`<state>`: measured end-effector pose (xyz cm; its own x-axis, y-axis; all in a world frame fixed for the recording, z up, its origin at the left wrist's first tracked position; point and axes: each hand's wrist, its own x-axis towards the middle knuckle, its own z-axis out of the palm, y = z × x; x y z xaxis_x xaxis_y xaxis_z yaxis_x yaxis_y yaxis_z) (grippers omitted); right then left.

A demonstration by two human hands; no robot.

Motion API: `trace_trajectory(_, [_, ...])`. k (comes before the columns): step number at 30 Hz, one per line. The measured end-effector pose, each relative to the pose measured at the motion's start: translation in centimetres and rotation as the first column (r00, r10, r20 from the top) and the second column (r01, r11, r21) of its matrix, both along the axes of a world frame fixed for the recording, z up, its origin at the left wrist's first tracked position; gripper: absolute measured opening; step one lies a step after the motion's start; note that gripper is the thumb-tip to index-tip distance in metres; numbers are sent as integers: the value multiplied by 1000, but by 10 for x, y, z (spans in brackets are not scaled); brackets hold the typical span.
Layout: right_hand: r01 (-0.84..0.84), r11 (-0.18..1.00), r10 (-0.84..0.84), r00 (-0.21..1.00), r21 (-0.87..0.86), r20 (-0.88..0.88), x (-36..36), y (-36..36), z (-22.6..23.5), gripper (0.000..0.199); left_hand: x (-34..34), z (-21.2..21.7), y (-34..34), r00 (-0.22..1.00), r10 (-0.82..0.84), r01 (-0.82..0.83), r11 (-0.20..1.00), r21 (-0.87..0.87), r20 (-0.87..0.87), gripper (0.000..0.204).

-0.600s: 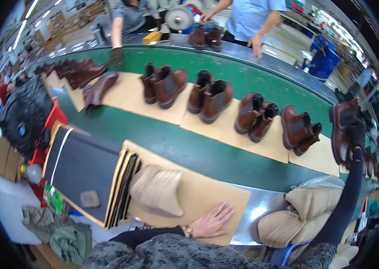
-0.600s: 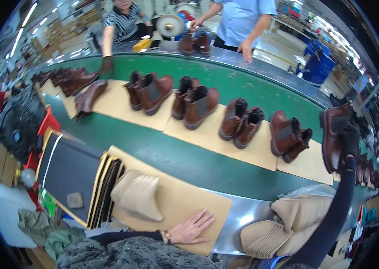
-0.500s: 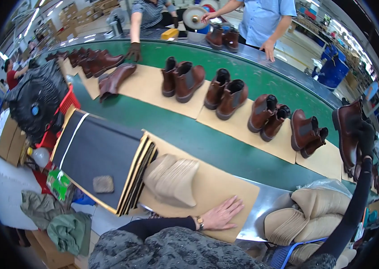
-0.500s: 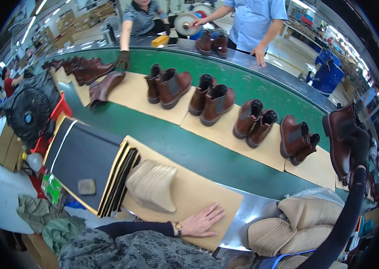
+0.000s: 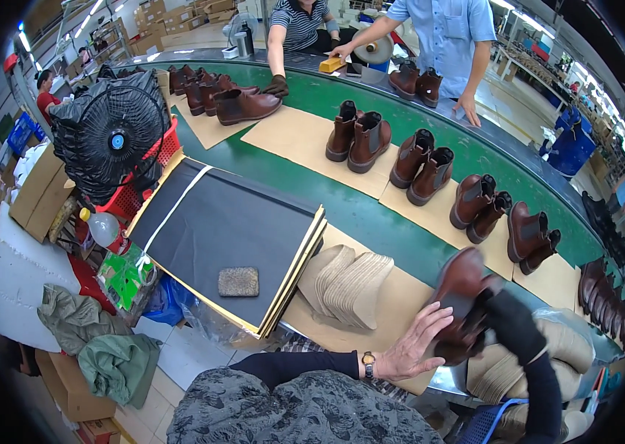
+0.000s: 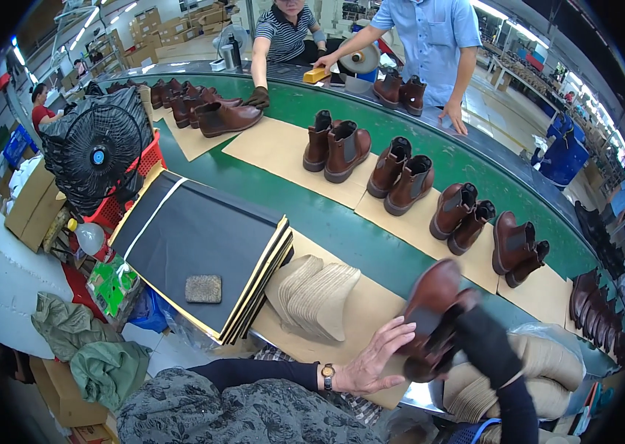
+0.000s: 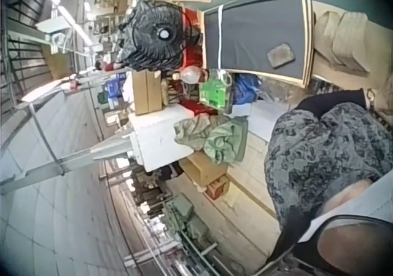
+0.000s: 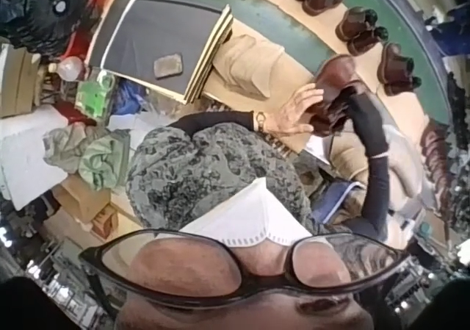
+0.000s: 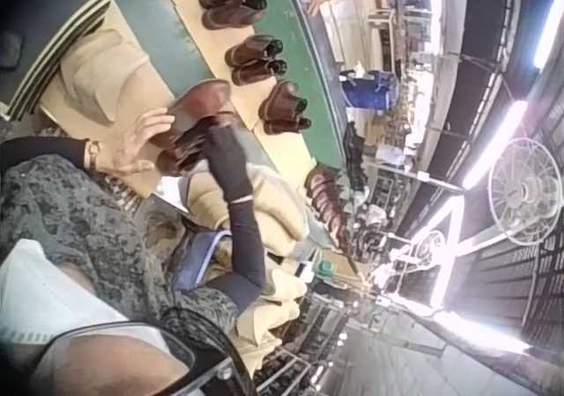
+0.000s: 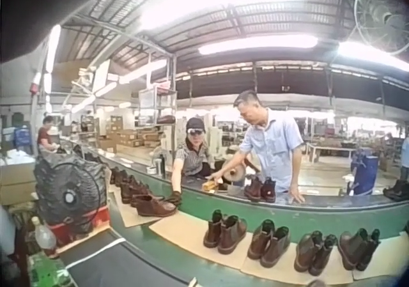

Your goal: Inspecting and organizing shoe components and finished boots at a factory conveyor belt.

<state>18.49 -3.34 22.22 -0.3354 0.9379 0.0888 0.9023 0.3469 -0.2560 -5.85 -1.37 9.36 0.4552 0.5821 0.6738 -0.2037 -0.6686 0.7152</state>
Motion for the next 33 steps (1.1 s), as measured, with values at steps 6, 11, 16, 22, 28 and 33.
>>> trace_trajectory(6, [-42,998,48,988,-44,148,-64,-28,-22,19,1,3,7,992,-99,91,991,-94,-84,66])
trace_trajectory(11, [-4,998,16,982,-67,189,-83,-37,0,18,11,9,12,988,-22,6,995,-100,-153,58])
trace_trajectory(16, [433,901,-419,882,21,-218,-88,-70,7,26,21,16,32,977,62,-75,995,-59,-203,50])
trace_trajectory(22, [626,771,-583,617,-119,-529,-79,-80,-57,38,31,14,52,936,85,-84,996,18,-343,22])
trace_trajectory(28, [646,757,-505,672,96,-542,-59,-69,-84,31,40,9,59,948,76,-62,997,55,-310,12])
trace_trajectory(33, [626,760,-464,712,177,-528,-60,-68,-79,29,32,17,50,970,116,-97,990,99,-213,10])
